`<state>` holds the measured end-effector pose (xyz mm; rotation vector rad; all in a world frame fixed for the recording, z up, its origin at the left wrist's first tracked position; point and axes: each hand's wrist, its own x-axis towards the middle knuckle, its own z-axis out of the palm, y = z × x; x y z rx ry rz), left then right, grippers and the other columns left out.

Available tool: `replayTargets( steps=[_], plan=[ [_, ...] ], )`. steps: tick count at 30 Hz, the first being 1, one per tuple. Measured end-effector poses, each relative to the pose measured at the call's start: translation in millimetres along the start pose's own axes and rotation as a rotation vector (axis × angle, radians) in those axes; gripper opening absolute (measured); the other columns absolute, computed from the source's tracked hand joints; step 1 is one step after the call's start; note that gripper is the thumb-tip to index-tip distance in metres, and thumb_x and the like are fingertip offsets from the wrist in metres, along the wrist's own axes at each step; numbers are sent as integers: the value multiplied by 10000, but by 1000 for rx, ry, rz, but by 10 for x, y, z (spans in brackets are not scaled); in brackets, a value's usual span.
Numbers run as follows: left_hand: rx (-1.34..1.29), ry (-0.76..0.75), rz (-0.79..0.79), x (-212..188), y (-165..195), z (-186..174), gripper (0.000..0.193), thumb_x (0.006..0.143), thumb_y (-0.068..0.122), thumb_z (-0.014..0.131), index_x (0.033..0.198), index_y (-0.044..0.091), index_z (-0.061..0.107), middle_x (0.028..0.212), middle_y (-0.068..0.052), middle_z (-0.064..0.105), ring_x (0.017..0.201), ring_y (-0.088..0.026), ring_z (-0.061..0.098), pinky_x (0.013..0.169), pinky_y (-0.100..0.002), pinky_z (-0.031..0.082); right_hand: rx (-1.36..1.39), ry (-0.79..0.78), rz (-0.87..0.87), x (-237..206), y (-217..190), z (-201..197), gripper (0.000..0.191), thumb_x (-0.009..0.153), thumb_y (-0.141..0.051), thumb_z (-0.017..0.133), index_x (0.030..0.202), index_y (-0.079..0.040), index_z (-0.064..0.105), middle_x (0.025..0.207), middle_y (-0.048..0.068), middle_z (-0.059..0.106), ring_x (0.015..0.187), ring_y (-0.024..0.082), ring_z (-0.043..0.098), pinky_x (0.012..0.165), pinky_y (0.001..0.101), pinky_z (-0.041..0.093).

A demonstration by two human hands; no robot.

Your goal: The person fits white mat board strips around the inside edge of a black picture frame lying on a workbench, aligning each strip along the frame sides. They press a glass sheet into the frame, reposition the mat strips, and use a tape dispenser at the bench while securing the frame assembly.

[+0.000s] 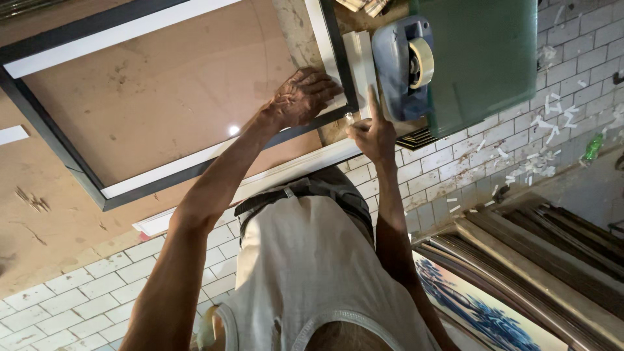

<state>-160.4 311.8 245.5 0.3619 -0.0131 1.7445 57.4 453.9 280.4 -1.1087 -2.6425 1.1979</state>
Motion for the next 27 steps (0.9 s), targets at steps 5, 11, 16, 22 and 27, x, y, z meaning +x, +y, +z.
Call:
replayTargets(
  steps=[5,11,16,22,27],
  plan=[
    [-1,82,2,21,-16,-47,697,874,97,831,1419,37,400,1559,-198,434,1560,-354,344,1305,-428,371,263,-12,-171,35,-23,8,1054,856,-92,802,1661,-57,122,1144,201,724,857,216,784,763,318,640],
    [814,57,-183,72,38,48,641,969,269,651,1525,72,399,1656,-188,458,1468,-349,433,1293,-437,351,688,-192,-35,205,151,198,903,961,-49,713,1627,-44,102,964,204,759,860,217,759,773,312,640],
    [130,-254,177,27,118,265,753,894,372,753,1505,110,398,1578,-80,472,1487,-209,394,1271,-378,342,712,-234,11,315,150,250,730,944,-41,695,1510,-7,235,939,198,751,746,172,700,669,277,583],
    [2330,-92,54,58,114,157,359,1088,239,667,1393,58,612,1464,-8,577,1396,-225,518,1249,-377,387,774,-264,33,374,106,225,665,950,-48,724,1443,-1,280,933,196,742,720,144,662,659,272,552],
    [2439,-153,-18,33,77,20,384,1039,276,605,1397,137,596,1468,-4,573,1369,-199,512,1230,-405,297,773,-271,12,381,128,223,661,959,-50,730,1446,-2,285,937,198,752,723,144,665,678,271,563]
  ],
)
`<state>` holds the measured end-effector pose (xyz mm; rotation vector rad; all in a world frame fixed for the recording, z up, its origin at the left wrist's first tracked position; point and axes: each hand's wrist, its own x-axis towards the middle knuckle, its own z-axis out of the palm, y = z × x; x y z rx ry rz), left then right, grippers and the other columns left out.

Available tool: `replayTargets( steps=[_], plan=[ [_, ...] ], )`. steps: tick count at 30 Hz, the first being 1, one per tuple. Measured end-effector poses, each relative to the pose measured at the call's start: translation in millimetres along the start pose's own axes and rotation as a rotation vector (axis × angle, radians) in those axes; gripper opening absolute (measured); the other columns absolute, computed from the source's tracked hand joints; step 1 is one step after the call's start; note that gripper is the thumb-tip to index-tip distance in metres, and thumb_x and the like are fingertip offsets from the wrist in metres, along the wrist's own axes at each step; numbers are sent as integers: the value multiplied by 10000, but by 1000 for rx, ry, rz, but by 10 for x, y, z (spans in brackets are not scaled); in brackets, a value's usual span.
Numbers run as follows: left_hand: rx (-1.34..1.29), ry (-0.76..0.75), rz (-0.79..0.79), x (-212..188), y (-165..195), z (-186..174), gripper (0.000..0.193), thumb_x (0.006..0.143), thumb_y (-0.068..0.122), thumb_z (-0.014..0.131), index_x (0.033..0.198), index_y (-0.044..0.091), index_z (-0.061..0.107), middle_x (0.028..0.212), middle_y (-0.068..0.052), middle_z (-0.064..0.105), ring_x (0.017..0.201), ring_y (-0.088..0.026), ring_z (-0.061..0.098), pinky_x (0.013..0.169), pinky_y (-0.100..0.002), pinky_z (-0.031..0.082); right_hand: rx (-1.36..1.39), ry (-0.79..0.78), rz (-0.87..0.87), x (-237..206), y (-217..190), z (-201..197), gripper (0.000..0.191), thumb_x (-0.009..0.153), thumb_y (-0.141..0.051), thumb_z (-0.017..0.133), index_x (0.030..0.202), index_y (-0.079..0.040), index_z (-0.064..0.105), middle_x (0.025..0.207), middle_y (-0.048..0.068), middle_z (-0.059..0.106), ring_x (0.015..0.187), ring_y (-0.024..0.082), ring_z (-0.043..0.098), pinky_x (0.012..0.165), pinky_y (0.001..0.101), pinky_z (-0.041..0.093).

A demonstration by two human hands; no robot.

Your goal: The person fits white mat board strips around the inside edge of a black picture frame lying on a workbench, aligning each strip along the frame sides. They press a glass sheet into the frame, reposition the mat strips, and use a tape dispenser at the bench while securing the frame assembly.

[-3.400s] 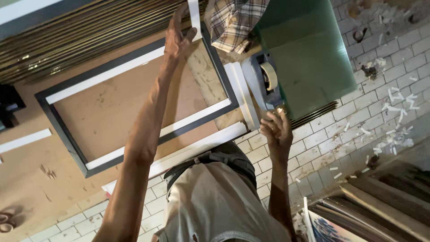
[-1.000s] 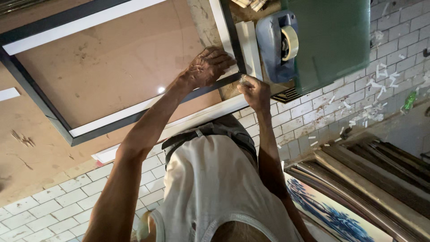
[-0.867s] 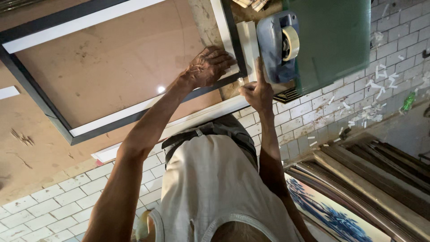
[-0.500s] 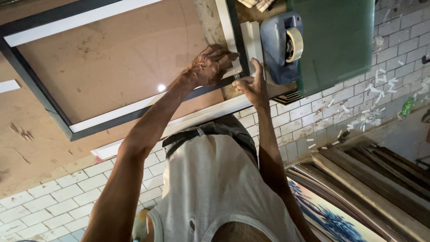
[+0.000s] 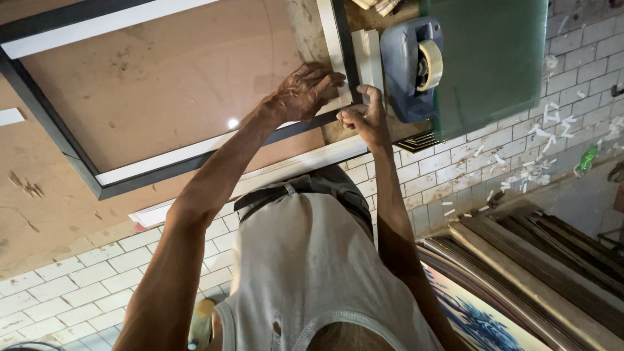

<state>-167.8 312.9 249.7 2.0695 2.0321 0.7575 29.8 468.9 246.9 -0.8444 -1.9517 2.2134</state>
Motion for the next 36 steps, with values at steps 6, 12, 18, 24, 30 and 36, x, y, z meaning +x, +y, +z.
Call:
replayTargets(
  steps=[6,12,18,24,30,36],
  plan=[
    [-129,-1,6,13,-20,-7,399,1044,254,598,1418,123,554,1497,3,562,1419,-196,477,1264,-416,255,25,33,30,-42,29,-5,676,956,-48,741,1450,3,282,936,188,747,713,123,637,649,252,550],
    [-116,10,-4,-1,-30,-64,507,948,207,705,1408,79,536,1433,-30,584,1392,-231,504,1239,-434,287,-166,131,94,60,-26,74,687,848,-11,771,1387,13,345,843,150,747,648,130,672,598,251,563],
    [-169,41,-7,9,-42,-62,488,937,207,735,1366,98,532,1407,-16,611,1385,-238,526,1245,-437,310,-244,128,74,115,-96,114,615,859,-33,748,1348,1,376,814,132,754,622,132,677,573,256,558],
    [-152,12,-20,27,-23,-63,487,959,238,712,1384,104,514,1428,0,602,1408,-218,501,1259,-440,283,-464,246,109,153,-114,192,614,816,-118,775,1300,-28,409,710,93,739,553,134,674,520,266,528],
    [-116,-106,-61,67,-15,-72,471,1021,304,574,1448,134,468,1466,13,545,1425,-180,449,1260,-441,226,-557,268,146,185,-152,204,604,809,-150,752,1298,-49,412,696,64,754,526,126,676,495,267,516],
    [-21,-93,14,74,-19,-75,376,1032,269,527,1407,280,533,1481,43,553,1399,-155,467,1240,-442,233,-458,329,175,237,-193,251,533,789,-134,751,1198,-37,424,677,64,714,508,129,650,484,272,527]
  ],
)
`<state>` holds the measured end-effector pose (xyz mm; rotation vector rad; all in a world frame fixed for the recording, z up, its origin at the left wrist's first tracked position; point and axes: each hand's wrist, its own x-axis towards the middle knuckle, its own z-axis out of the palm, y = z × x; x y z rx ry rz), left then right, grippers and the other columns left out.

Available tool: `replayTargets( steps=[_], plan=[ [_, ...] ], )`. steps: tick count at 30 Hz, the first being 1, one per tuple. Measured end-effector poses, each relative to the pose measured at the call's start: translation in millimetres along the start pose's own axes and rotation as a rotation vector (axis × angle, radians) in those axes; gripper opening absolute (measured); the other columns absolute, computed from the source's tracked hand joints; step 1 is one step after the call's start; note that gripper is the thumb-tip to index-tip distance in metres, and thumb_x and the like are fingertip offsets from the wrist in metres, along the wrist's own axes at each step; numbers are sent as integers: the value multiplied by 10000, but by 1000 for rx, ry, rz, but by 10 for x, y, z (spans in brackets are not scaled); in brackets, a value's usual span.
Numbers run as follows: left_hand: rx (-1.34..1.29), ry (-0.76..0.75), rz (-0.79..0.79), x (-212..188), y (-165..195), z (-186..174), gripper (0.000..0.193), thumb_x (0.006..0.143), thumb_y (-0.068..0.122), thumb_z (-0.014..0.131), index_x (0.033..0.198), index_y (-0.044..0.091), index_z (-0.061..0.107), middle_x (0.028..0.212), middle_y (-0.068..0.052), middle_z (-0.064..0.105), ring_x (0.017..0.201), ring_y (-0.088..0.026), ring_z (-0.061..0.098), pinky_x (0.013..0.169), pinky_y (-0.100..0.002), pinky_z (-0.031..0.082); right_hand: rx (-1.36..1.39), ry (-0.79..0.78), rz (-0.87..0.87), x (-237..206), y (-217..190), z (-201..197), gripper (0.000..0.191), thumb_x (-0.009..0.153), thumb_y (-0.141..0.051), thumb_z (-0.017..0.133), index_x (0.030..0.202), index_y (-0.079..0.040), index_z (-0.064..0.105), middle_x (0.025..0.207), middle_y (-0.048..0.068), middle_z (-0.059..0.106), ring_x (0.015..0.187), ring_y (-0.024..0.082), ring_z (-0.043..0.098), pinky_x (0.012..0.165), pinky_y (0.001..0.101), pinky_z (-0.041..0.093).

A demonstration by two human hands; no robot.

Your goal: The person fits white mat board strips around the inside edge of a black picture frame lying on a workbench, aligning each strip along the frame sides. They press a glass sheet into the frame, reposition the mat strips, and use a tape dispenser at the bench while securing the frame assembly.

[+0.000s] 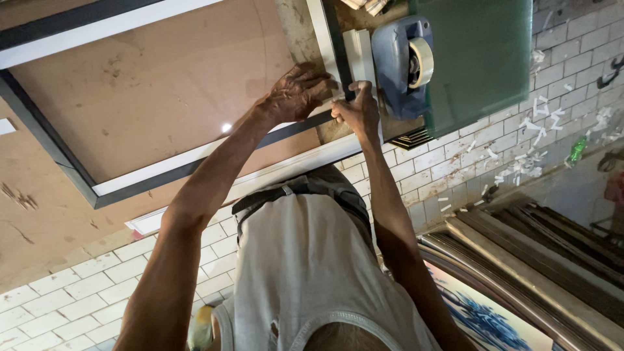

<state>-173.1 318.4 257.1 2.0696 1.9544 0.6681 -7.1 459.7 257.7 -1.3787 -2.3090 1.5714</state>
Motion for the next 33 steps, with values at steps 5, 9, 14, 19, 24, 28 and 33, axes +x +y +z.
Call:
replayTargets(
  steps=[5,9,14,19,24,28,33],
  plan=[
    [9,-1,-10,30,25,-7,371,1058,274,522,1416,302,615,1510,72,553,1435,-148,472,1265,-427,253,-46,14,71,54,-86,9,538,760,-91,794,1150,-4,434,651,99,687,474,149,618,446,285,494],
    [31,-46,-8,45,26,-13,308,1055,284,516,1329,333,649,1505,65,536,1424,-161,464,1238,-429,263,-74,-3,89,60,-99,-12,541,749,-73,809,1133,10,436,647,100,684,463,148,637,430,271,516],
    [32,-51,5,43,13,-22,266,999,264,569,1241,298,674,1451,39,559,1397,-189,469,1225,-438,282,42,-10,81,32,-59,-19,551,748,-44,779,1160,14,417,656,105,674,470,153,629,398,272,493],
    [18,-51,16,83,15,-56,224,944,244,622,1153,263,700,1397,13,581,1371,-217,474,1211,-447,301,-101,-51,169,-30,-165,-82,640,761,-184,820,1204,26,408,696,114,683,484,170,633,383,283,502],
    [3,-38,30,118,-2,-36,184,889,223,675,1066,229,726,1343,-13,603,1344,-245,479,1198,-456,320,-163,-36,74,-631,-222,-493,689,806,-366,859,1254,19,505,857,141,741,579,179,730,486,268,586],
    [-61,57,20,157,30,66,154,845,207,718,996,201,747,1300,-34,621,1322,-267,482,1188,-463,336,136,35,62,-1138,-87,-835,596,854,-255,812,1285,15,502,886,148,764,686,159,735,538,255,565],
    [-272,300,-57,190,127,143,84,807,128,774,886,137,747,1216,-47,655,1249,-288,522,1105,-448,425,108,-2,73,-1266,134,-830,557,883,-220,800,1313,10,529,909,142,783,756,131,756,614,249,596]
  ],
)
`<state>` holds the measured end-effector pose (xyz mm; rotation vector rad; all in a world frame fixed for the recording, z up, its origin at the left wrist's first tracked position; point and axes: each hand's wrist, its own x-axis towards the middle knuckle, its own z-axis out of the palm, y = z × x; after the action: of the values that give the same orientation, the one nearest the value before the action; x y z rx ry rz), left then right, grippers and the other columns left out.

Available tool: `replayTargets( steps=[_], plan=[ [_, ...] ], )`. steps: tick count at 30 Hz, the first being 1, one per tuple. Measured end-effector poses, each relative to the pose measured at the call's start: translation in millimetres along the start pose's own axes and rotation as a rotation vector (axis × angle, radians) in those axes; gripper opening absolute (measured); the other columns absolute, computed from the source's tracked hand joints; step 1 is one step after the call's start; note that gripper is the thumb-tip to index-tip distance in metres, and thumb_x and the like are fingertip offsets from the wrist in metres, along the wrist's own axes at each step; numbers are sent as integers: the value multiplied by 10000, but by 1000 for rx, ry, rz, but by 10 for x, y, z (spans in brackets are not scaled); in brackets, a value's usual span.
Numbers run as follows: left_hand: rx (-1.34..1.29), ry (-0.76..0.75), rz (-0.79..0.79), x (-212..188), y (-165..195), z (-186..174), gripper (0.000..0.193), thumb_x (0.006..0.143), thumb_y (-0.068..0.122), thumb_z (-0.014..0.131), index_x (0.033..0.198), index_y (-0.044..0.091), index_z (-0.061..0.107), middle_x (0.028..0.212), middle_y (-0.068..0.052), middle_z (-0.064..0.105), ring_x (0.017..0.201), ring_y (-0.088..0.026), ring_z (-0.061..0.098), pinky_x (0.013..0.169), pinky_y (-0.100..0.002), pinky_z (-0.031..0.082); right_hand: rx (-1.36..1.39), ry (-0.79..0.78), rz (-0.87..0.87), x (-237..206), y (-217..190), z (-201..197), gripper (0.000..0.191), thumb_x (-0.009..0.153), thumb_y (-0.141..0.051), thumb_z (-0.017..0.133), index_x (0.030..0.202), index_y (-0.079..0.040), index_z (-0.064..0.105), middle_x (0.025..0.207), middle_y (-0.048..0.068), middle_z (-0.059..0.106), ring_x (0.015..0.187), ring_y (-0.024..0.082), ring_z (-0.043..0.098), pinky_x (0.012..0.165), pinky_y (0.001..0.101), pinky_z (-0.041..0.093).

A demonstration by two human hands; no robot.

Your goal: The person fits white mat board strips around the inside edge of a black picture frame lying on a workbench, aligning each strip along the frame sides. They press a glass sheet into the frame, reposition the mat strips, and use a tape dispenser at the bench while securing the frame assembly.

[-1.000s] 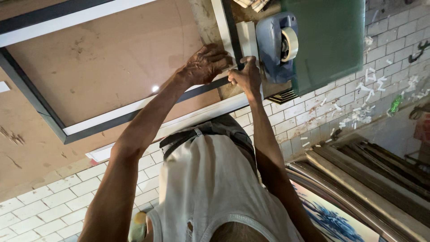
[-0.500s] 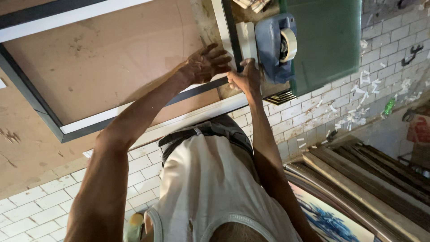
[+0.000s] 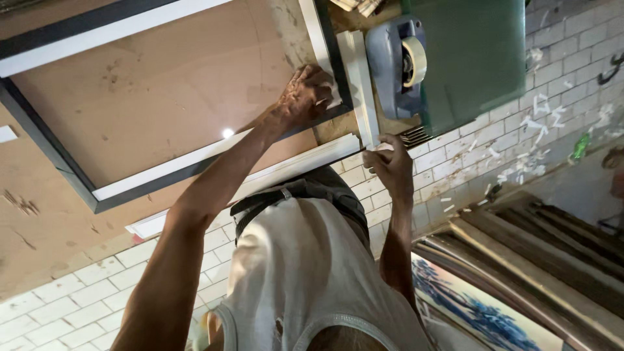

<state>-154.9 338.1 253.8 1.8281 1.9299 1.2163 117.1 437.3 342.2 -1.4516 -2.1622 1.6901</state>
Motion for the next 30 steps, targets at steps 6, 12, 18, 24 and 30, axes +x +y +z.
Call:
replayTargets(
  steps=[6,12,18,24,30],
  plan=[
    [9,36,-66,-37,90,-13,158,797,171,828,916,103,750,1226,-65,651,1271,-303,511,1097,-458,422,-88,-94,-33,-68,169,135,518,887,-233,801,1300,0,592,900,121,800,768,105,744,661,247,581],
    [91,0,-123,-56,91,38,229,810,221,815,1000,111,750,1299,-71,615,1317,-298,486,1124,-481,361,-156,-115,-69,-33,204,62,487,896,-240,794,1286,-5,622,924,111,796,807,106,757,698,239,587],
    [325,-28,1,-115,-8,92,311,882,330,754,1133,158,692,1327,-60,572,1353,-278,456,1184,-483,305,-139,-74,-93,58,201,-172,486,906,-236,784,1302,-3,627,994,127,795,868,140,768,733,251,601],
    [392,-126,-95,-155,23,250,433,897,456,734,1198,156,652,1337,-71,559,1367,-291,436,1206,-501,265,-72,119,-82,177,293,-631,423,932,-200,766,1270,24,642,1024,129,771,872,125,722,741,245,584],
    [389,-95,-111,-117,68,317,563,911,583,715,1262,154,612,1347,-83,546,1380,-305,416,1229,-520,224,-76,262,-417,576,322,-975,316,1049,-182,746,1258,45,680,1079,118,729,969,146,685,847,255,555]
  ],
)
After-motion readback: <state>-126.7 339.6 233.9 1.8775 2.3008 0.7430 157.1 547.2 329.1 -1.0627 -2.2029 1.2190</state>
